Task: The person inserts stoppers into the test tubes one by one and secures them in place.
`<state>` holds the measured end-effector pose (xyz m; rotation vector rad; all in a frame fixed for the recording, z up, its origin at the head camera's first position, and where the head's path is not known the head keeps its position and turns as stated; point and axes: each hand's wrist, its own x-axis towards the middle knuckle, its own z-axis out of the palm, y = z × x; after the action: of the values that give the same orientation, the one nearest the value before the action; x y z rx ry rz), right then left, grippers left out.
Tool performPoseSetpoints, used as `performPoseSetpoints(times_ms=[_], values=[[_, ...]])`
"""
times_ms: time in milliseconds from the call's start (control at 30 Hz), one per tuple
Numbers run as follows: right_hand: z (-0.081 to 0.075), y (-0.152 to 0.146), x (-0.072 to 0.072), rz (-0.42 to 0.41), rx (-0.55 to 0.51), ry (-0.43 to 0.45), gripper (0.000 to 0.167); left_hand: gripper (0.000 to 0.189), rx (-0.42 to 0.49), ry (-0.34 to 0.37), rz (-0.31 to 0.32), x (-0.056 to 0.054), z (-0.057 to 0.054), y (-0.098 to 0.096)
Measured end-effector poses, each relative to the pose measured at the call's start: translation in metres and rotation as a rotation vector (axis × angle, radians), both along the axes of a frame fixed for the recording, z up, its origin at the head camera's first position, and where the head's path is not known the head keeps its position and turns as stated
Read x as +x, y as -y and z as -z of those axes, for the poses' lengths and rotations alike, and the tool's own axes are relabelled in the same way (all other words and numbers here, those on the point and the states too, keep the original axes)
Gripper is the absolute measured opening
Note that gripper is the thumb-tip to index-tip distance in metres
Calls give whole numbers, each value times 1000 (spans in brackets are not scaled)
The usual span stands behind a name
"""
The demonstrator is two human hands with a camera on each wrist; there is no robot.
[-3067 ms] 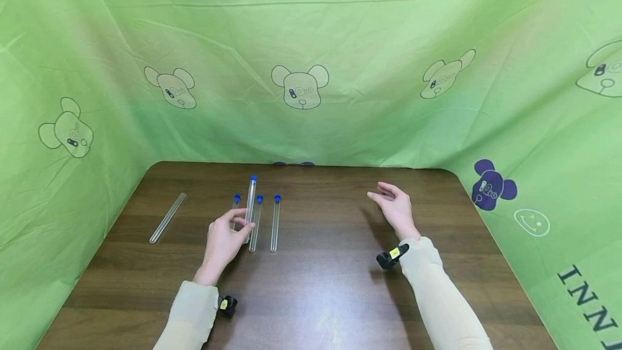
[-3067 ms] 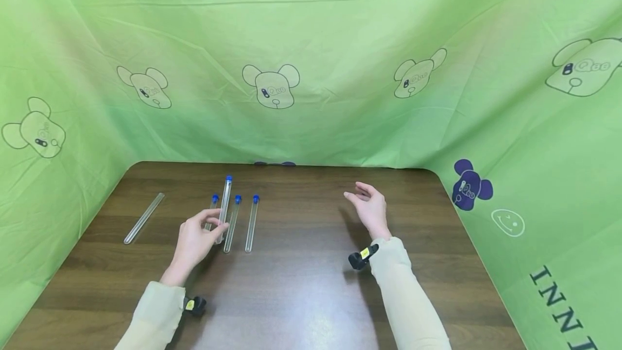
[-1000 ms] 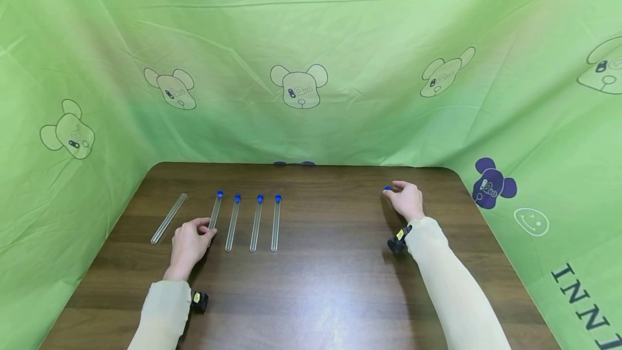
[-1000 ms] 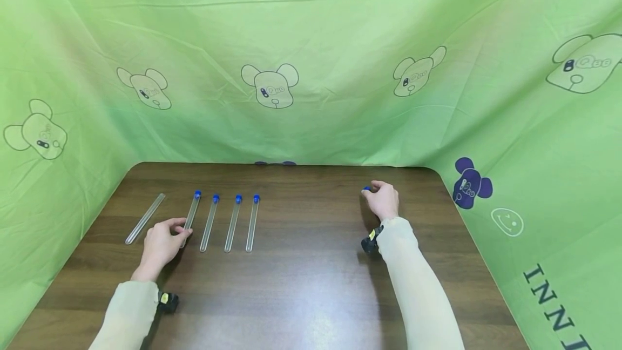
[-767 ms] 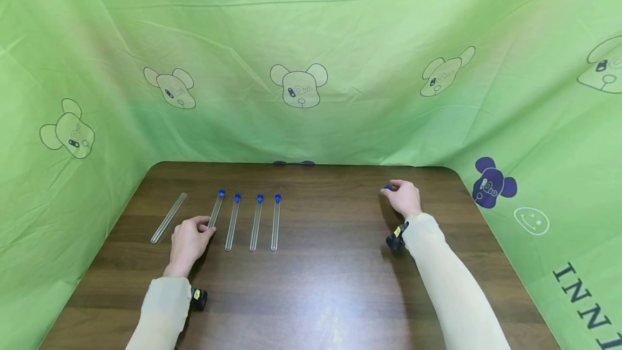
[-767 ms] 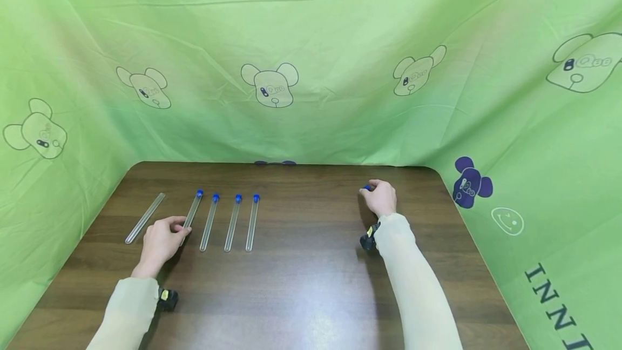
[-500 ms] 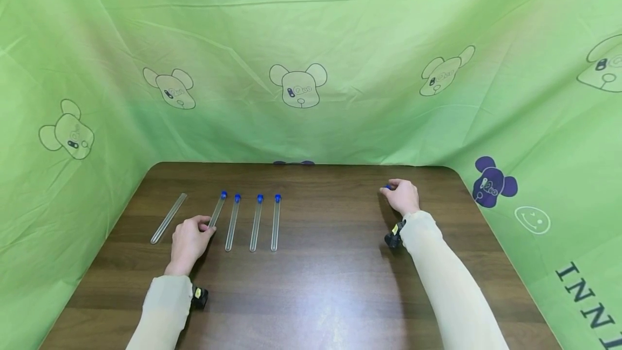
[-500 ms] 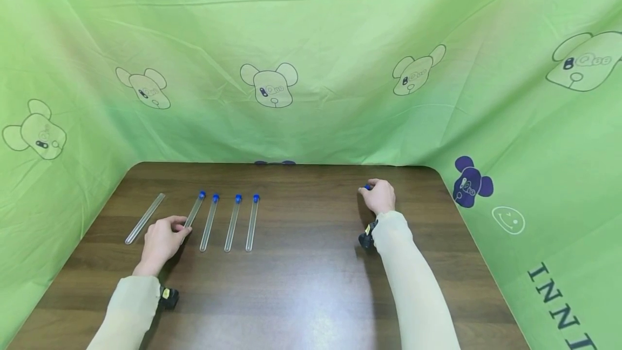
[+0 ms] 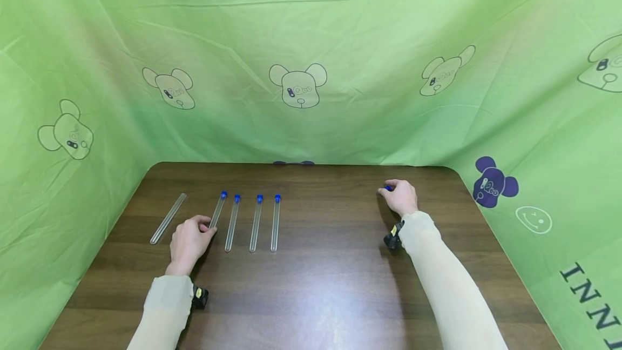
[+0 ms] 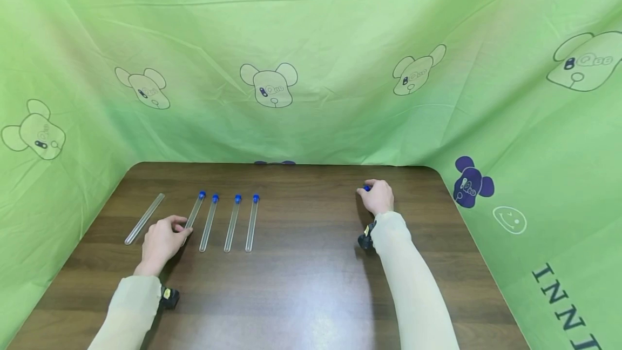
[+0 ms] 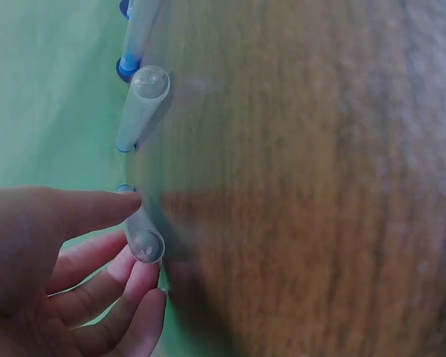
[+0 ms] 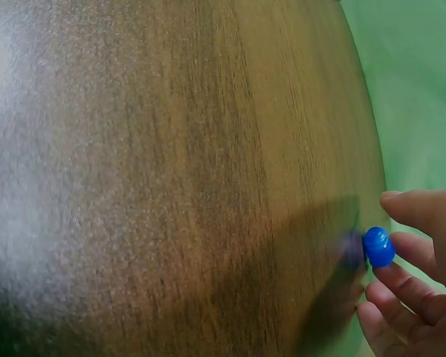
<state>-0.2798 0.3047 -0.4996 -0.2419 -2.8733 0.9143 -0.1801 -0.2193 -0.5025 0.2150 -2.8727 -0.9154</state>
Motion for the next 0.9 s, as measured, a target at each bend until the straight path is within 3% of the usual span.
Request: performPoseSetpoints(times_ms=[433, 900], values=[[-1, 4, 2, -46, 29, -21, 39, 38, -4, 3, -5, -1, 0, 1], [-2, 0, 4, -56, 54, 48, 35, 39, -13, -7, 0, -1, 2, 4]])
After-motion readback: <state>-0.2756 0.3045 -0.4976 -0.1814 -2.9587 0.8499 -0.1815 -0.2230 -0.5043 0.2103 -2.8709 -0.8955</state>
